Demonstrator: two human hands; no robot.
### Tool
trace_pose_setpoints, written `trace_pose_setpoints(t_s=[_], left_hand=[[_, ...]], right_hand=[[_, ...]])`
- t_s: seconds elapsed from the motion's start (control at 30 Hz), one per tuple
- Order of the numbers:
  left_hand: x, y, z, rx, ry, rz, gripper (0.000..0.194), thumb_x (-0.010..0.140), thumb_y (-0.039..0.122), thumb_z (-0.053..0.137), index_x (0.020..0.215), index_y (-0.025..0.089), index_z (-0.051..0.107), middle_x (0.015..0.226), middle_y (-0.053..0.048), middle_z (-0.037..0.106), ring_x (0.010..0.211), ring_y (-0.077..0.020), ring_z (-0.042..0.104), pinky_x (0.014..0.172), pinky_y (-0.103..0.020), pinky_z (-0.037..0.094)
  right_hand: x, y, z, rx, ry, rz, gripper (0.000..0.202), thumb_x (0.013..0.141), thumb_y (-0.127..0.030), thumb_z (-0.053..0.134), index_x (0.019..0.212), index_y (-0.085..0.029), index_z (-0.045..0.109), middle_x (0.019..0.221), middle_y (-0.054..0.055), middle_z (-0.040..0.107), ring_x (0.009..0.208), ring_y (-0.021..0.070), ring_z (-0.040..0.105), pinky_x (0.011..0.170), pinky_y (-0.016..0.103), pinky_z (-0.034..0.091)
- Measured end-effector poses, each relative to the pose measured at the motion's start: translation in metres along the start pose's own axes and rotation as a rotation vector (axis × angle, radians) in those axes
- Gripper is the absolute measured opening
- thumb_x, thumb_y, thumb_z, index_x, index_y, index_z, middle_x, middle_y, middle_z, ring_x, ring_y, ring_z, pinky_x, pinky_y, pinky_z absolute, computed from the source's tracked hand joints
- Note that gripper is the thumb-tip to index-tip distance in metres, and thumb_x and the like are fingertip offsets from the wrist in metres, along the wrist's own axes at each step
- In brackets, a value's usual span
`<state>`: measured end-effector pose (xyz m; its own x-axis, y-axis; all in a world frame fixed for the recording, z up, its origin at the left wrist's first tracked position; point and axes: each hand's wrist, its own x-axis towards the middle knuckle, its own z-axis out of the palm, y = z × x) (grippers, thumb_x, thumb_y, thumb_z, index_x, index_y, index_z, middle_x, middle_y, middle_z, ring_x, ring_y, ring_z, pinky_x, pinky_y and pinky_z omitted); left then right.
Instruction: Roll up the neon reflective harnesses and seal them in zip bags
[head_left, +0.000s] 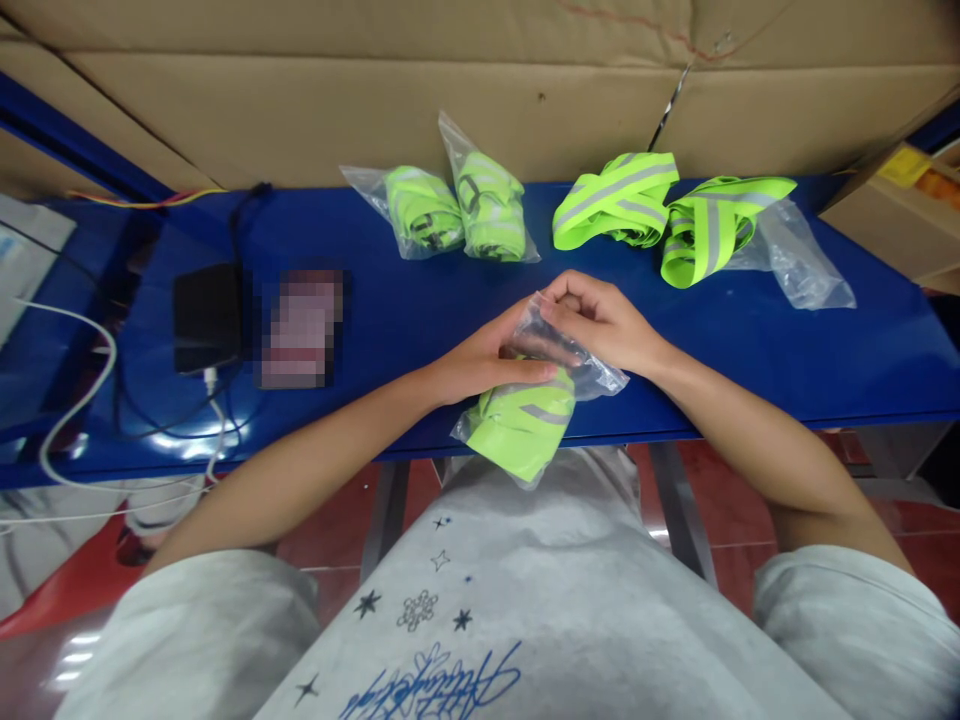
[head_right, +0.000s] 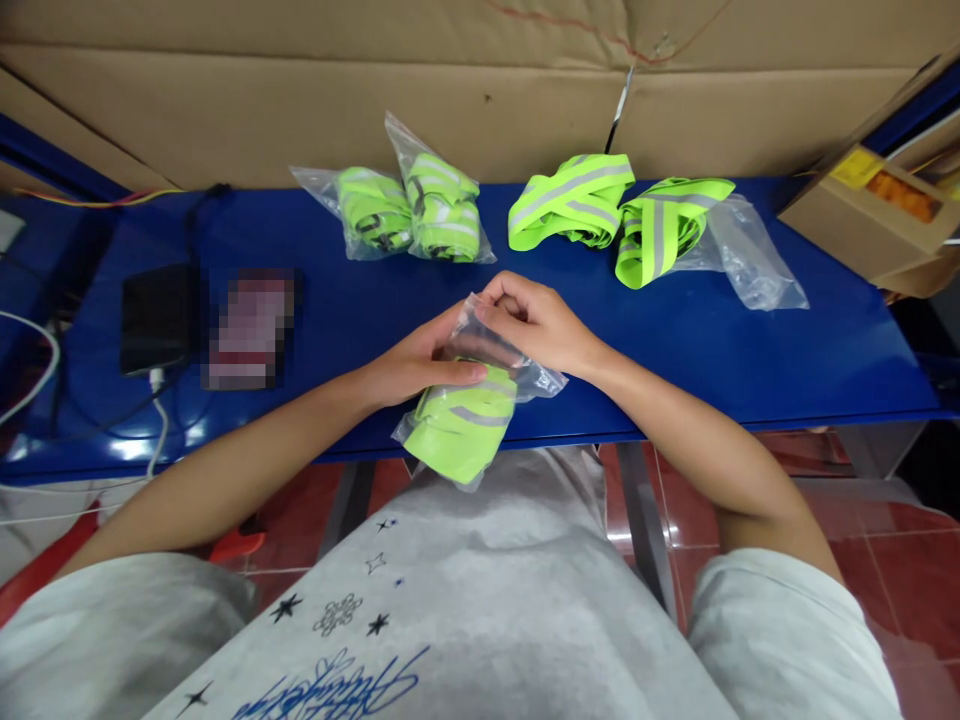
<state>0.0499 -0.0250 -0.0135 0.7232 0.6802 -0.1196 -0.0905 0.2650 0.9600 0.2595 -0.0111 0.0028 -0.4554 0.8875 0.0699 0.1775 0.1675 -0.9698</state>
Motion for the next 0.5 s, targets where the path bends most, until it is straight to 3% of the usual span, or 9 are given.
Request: trace_pose_setpoints(t_s=[0.1, 0.33, 0.5], left_hand=[[0.0, 0.0011, 0.0001, 0.005, -0.02, -0.015, 0.073, 0.08, 0.038, 0.089, 0.144, 0.026, 0.055, 0.117, -0.011, 0.081, 0.109, -0.0321, 0.078, 0.083, -0.038, 0.066], [0.0008, 0.0027, 0.0019, -0.03, -0.039, -0.03, 0.082, 0.079, 0.035, 0.09, 0.15, 0.024, 0.05, 0.122, -0.015, 0.079, 0.107, -0.0315, 0.079, 0.08, -0.036, 0.063], [0.0001, 0.0021, 0.0005, 0.006, -0.048, -0.025, 0.088, 0.078, 0.039, 0.091, 0.153, 0.024, 0.048, 0.122, -0.013, 0.078, 0.114, -0.0319, 0.076, 0.092, -0.04, 0.061]], right_hand=[[-0.0006, 0.0013, 0.0005, -0.046, -0.017, -0.028, 0.045, 0.095, -0.067, 0.064, 0.093, -0.023, 0.059, 0.061, -0.004, 0.058, 0.051, 0.0108, 0.047, 0.05, 0.027, 0.031], [-0.0012, 0.0027, -0.0006, -0.236, -0.017, -0.111, 0.036, 0.102, -0.057, 0.057, 0.092, -0.023, 0.054, 0.057, -0.006, 0.054, 0.051, 0.0104, 0.045, 0.053, 0.026, 0.031], [-0.0015, -0.0016, 0.0013, -0.105, -0.018, -0.061, 0.042, 0.097, -0.063, 0.061, 0.096, -0.021, 0.061, 0.068, -0.003, 0.062, 0.057, 0.0111, 0.051, 0.054, 0.025, 0.037]])
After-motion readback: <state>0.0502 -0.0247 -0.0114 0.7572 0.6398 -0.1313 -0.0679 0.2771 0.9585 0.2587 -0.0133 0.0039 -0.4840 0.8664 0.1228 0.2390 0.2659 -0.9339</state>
